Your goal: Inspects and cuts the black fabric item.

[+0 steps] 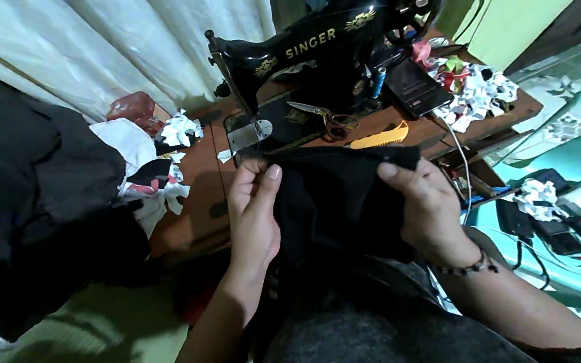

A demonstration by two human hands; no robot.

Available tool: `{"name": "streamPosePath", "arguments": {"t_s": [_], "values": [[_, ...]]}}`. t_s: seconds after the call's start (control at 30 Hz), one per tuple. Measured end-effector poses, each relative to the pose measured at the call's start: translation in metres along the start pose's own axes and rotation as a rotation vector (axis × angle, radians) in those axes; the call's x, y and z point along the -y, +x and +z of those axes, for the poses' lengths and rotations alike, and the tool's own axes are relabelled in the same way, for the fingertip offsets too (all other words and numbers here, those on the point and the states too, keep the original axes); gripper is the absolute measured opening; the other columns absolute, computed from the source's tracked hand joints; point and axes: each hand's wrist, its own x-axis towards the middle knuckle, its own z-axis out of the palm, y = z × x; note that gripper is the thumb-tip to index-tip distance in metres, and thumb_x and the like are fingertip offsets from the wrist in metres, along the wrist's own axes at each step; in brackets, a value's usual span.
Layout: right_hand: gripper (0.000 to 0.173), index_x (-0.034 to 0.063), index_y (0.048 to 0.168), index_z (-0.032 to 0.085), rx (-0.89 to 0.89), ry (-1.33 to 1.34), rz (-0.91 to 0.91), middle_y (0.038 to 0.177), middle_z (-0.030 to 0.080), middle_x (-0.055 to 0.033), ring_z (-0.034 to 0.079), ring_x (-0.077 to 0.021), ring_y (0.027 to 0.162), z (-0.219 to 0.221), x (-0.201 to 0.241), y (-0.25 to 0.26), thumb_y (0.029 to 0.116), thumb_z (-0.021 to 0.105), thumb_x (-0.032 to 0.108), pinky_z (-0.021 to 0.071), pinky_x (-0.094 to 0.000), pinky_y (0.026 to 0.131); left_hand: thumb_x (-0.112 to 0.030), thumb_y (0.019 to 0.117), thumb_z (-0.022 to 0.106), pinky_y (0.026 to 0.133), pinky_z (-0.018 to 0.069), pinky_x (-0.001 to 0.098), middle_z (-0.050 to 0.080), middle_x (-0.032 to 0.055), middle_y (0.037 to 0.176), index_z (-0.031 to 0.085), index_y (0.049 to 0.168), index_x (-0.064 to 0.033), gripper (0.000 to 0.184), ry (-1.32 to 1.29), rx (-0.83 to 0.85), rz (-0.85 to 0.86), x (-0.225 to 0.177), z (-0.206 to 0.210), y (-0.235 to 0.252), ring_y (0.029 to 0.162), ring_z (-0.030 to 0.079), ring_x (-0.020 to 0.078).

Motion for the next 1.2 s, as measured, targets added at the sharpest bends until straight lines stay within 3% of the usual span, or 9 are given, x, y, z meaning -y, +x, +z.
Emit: {"name": "streamPosePath", "arguments": {"t_s": [0.2, 0.33, 0.53, 0.63, 0.77, 0.87, 0.93, 1.07, 1.2], "values": [[0.020, 0.0216, 0.105, 0.069, -0.114, -0.008, 0.102, 0.086, 0.072, 0.0098, 0.068, 0.0023, 0.074, -0.017, 0.020, 0.021, 0.1079, 0.049, 0.026, 0.0594, -0.0172, 0.065, -0.018, 0.1016, 0.063, 0.070, 0.0559, 0.0201, 0.066, -0.0055, 0.086, 0.064, 0.107, -0.0132, 0.008, 0.255, 0.261, 0.056, 0.000, -0.018, -0.001, 0.075, 0.063, 0.0028], [0.018, 0.0221, 0.108, 0.068, -0.146, 0.072, 0.154, 0.089, 0.073, 0.0082, 0.070, 0.0013, 0.076, -0.021, 0.012, 0.025, 0.1062, 0.052, 0.027, 0.0603, -0.0190, 0.065, -0.027, 0.1001, 0.066, 0.066, 0.0551, 0.0198, 0.065, -0.0056, 0.081, 0.068, 0.100, -0.0155, 0.011, 0.282, 0.255, 0.006, -0.010, -0.021, -0.005, 0.070, 0.061, 0.0034], [0.020, 0.0224, 0.102, 0.069, -0.213, 0.064, 0.202, 0.087, 0.073, 0.0083, 0.069, 0.0004, 0.075, -0.027, 0.003, 0.022, 0.1049, 0.051, 0.028, 0.0597, -0.0201, 0.065, -0.015, 0.0996, 0.065, 0.077, 0.0610, 0.0279, 0.070, 0.0034, 0.093, 0.070, 0.109, -0.0089, 0.012, -0.066, 0.324, -0.181, -0.007, -0.018, -0.013, 0.083, 0.069, 0.0089], [0.018, 0.0187, 0.120, 0.063, -0.084, -0.207, 0.049, 0.101, 0.071, 0.0070, 0.069, -0.0006, 0.085, -0.033, 0.001, 0.024, 0.1077, 0.050, 0.018, 0.0600, -0.0193, 0.074, -0.009, 0.1011, 0.059, 0.076, 0.0630, 0.0328, 0.070, 0.0085, 0.099, 0.067, 0.113, -0.0070, 0.014, -0.243, 0.284, -0.275, -0.007, -0.015, -0.013, 0.086, 0.071, 0.0139], [0.054, 0.0024, 0.148, 0.043, -0.055, -0.782, -0.254, 0.144, 0.052, -0.0133, 0.057, -0.0196, 0.126, -0.040, -0.009, 0.023, 0.0977, 0.061, 0.013, 0.0531, -0.0365, 0.101, -0.005, 0.1026, 0.054, 0.077, 0.0635, 0.0366, 0.069, 0.0077, 0.101, 0.062, 0.116, -0.0102, 0.016, -0.381, 0.136, -0.269, -0.009, -0.006, -0.015, 0.088, 0.072, 0.0163], [0.026, 0.0054, 0.113, 0.059, 0.001, -0.670, -0.433, 0.108, 0.061, -0.0039, 0.062, -0.0110, 0.094, -0.022, -0.008, -0.002, 0.0981, 0.065, 0.025, 0.0555, -0.0291, 0.078, -0.004, 0.1021, 0.054, 0.077, 0.0628, 0.0356, 0.066, 0.0027, 0.096, 0.055, 0.112, -0.0162, 0.016, -0.429, 0.046, -0.204, -0.008, -0.001, -0.014, 0.086, 0.070, 0.0138], [0.030, 0.0087, 0.092, 0.066, 0.176, -0.554, -0.372, 0.086, 0.066, 0.0020, 0.063, -0.0043, 0.076, -0.002, -0.015, -0.023, 0.0959, 0.070, 0.038, 0.0569, -0.0241, 0.067, -0.004, 0.1020, 0.055, 0.077, 0.0628, 0.0333, 0.066, 0.0014, 0.095, 0.058, 0.107, -0.0167, 0.014, -0.441, 0.020, -0.170, -0.008, 0.003, -0.014, 0.085, 0.070, 0.0120], [0.056, 0.0060, 0.103, 0.069, 0.229, -0.633, -0.243, 0.091, 0.069, -0.0018, 0.067, -0.0070, 0.084, 0.028, -0.042, -0.035, 0.0843, 0.077, 0.058, 0.0592, -0.0286, 0.074, 0.001, 0.1021, 0.045, 0.086, 0.0604, 0.0349, 0.068, 0.0044, 0.106, 0.067, 0.117, -0.0105, 0.029, -0.429, 0.047, -0.081, -0.010, 0.014, -0.023, 0.095, 0.069, 0.0138], [0.021, 0.0056, 0.099, 0.067, 0.206, -0.425, -0.155, 0.092, 0.065, -0.0011, 0.064, -0.0059, 0.082, 0.031, -0.044, -0.022, 0.0912, 0.076, 0.022, 0.0574, -0.0235, 0.072, 0.004, 0.0989, 0.040, 0.101, 0.0540, 0.0401, 0.064, 0.0076, 0.130, 0.054, 0.145, -0.0077, 0.049, -0.338, 0.162, 0.047, -0.016, 0.016, -0.031, 0.116, 0.064, 0.0176]]}}
